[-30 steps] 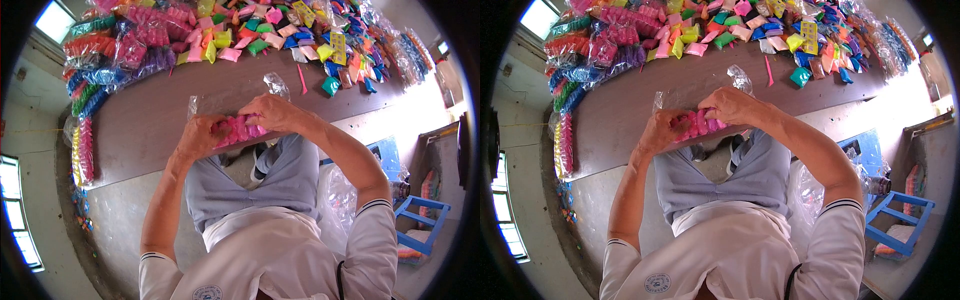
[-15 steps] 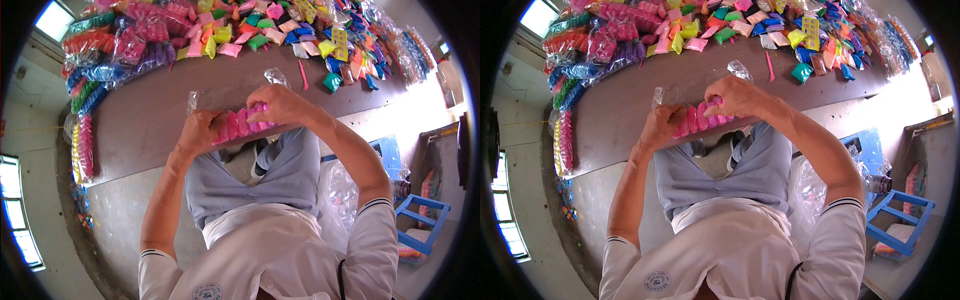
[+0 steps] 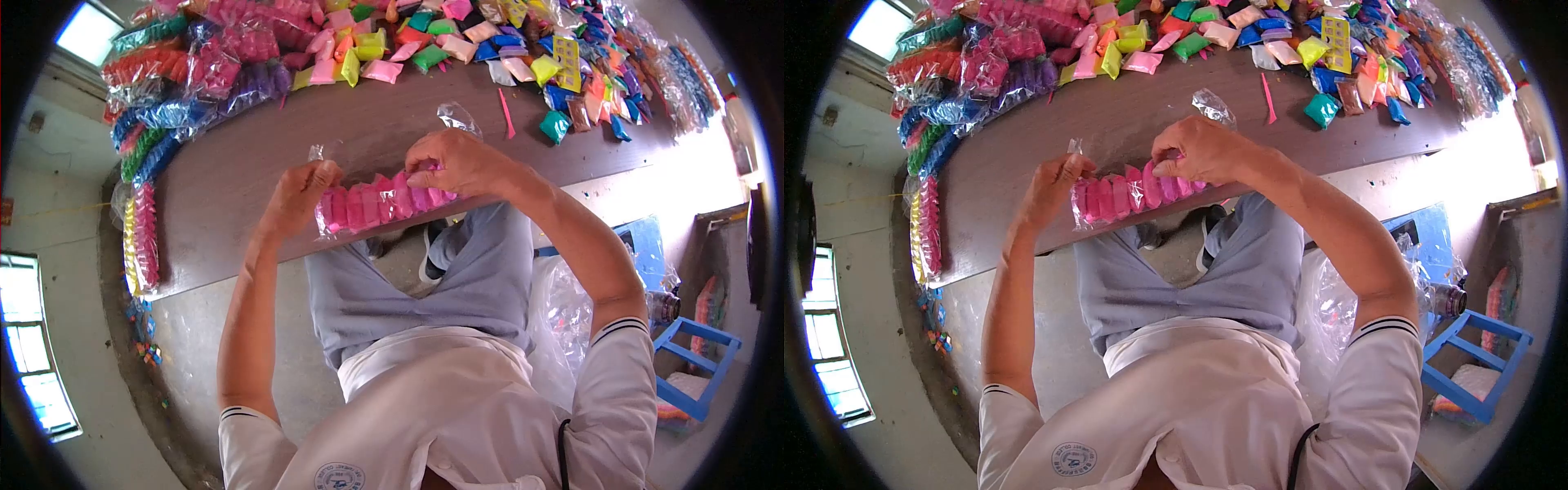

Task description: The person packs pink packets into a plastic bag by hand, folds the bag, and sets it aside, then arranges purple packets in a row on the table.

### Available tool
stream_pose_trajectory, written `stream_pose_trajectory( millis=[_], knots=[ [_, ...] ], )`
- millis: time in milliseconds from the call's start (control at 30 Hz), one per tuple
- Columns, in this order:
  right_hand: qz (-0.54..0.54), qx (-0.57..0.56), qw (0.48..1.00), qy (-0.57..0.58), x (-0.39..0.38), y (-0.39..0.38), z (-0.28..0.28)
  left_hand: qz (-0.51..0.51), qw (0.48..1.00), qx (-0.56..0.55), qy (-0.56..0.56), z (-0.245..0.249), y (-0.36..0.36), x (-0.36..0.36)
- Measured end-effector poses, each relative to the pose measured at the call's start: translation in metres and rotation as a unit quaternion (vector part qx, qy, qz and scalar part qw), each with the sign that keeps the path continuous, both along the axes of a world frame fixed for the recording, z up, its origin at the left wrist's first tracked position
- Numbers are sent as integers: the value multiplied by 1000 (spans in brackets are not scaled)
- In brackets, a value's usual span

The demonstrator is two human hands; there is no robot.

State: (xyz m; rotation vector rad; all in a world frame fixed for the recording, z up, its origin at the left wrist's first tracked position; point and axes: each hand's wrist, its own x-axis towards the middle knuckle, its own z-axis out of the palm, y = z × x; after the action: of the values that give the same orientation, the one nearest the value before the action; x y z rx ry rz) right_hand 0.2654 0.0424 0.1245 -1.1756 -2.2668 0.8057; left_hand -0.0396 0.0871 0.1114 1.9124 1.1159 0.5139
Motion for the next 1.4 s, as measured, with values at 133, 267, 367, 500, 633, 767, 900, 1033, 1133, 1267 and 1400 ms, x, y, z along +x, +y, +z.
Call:
stream_pose_trajectory(
  millis=[133,267,367,500,633,767,900,1033,1133,1267,1400],
  knots=[
    [-37,-23,999,-4,-7,3,8,-16,997,34,63,9,-5,7],
    [-33,-3,999,9,-37,19,14,55,992,118,-1,27,-13,5],
    [-7,-22,999,-32,-69,34,9,128,980,154,-15,31,-17,-12],
    [99,-108,987,-69,-96,42,7,198,976,92,-24,-1,-35,-51],
    [131,-63,986,-84,-106,39,3,201,979,10,-44,-34,-74,-57],
    [133,-70,985,-82,-108,35,-7,180,973,136,-44,-43,-87,-48],
    [108,-39,992,-45,-109,31,-7,177,963,199,-23,-46,-87,-32],
    [97,-13,995,-20,-107,32,-17,201,958,202,-27,-45,-89,-20],
    [108,-34,993,-15,-111,30,-19,196,957,214,-22,-47,-88,-20],
    [105,-44,993,-9,-114,29,-20,206,952,226,-31,-50,-86,-19],
    [90,-26,994,-59,-103,29,1,238,952,191,-16,-50,-88,-16]
  ],
)
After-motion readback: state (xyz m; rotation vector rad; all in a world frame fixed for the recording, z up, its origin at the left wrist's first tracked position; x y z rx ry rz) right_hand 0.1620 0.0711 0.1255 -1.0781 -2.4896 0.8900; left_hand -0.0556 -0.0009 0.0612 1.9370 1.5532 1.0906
